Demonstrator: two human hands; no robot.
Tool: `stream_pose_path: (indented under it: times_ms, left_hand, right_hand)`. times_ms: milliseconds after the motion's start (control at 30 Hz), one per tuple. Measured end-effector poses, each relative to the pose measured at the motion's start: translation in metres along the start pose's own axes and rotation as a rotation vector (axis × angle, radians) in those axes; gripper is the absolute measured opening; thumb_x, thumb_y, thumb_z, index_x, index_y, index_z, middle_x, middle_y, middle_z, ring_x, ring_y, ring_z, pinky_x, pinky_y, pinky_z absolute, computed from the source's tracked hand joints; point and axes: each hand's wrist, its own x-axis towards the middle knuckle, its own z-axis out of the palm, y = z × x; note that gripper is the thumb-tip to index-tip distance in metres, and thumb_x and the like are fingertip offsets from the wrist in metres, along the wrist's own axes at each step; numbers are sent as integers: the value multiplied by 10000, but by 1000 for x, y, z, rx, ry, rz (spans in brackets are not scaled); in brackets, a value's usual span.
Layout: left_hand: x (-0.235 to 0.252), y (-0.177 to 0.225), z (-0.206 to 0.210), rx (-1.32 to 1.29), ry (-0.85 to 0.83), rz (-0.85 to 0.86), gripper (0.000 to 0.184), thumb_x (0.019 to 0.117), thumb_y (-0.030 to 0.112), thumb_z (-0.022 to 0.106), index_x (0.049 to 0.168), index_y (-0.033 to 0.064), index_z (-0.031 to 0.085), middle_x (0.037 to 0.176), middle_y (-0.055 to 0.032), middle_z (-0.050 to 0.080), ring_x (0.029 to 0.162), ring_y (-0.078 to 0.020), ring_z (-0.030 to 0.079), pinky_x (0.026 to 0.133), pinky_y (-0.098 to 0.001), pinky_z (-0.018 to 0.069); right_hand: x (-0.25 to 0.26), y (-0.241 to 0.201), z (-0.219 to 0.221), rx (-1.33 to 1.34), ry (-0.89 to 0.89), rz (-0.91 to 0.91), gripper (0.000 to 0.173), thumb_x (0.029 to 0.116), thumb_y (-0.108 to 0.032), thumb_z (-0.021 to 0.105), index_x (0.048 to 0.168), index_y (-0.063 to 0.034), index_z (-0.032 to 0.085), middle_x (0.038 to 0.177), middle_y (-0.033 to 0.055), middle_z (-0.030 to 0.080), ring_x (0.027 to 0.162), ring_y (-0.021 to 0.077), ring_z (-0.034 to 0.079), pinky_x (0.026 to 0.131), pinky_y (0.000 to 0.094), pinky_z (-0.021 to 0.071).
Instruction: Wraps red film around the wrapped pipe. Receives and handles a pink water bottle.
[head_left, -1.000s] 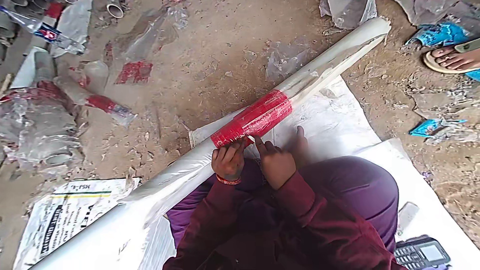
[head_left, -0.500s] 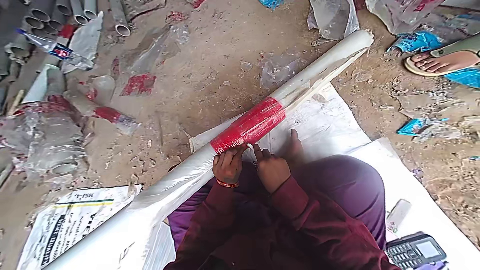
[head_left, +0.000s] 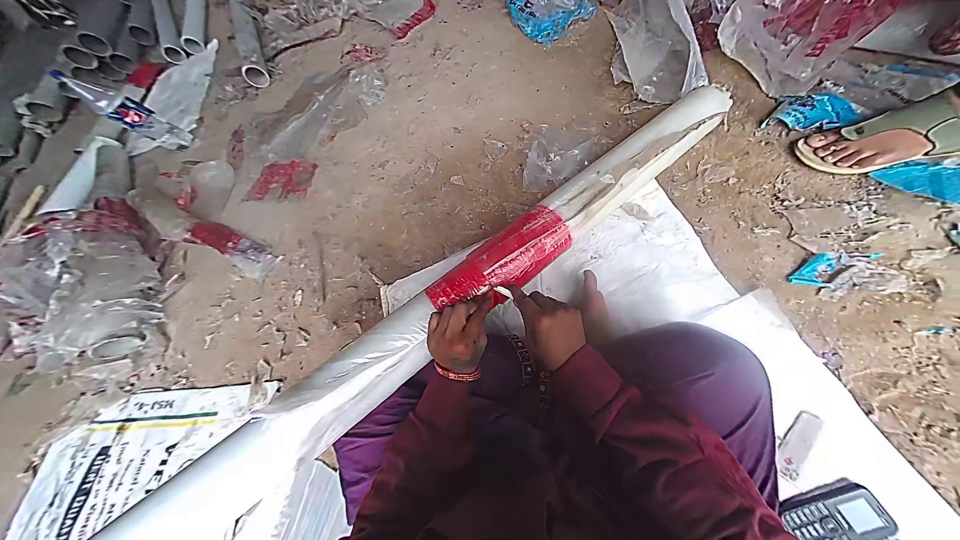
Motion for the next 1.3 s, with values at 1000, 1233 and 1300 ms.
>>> stream_pose_path:
  times_ms: [1000,1233,1300]
  left_hand:
    - [-1,-3,1,-47,7,-14,239,892,41,606,864,129,827,677,-59,676,612,-200,612,609,-326,437]
    - [-1,-2,0,-58,13,-11,226,891,43,608,845,115,818,683,-60,683,614,-199,617,606,-323,439]
    - [0,-3,0,-67,2,-28,232,880,36,606,840,115,820,681,-63,686,614,-201,623,605,-322,443]
  right_hand:
    - [1,-6,-13,-56,-11,71,281,922,-65,596,1123,-37,791,740,166,725,564,344,700,465,479,533]
    - [1,-15,-6,-84,-68,61,356,869,23,604,1181,-31,768,775,182,721,592,360,703,479,474,536]
    - [1,-20,-7,-99,-135,92,403,871,40,588,1240,-18,739,801,196,724,603,369,704,493,476,538]
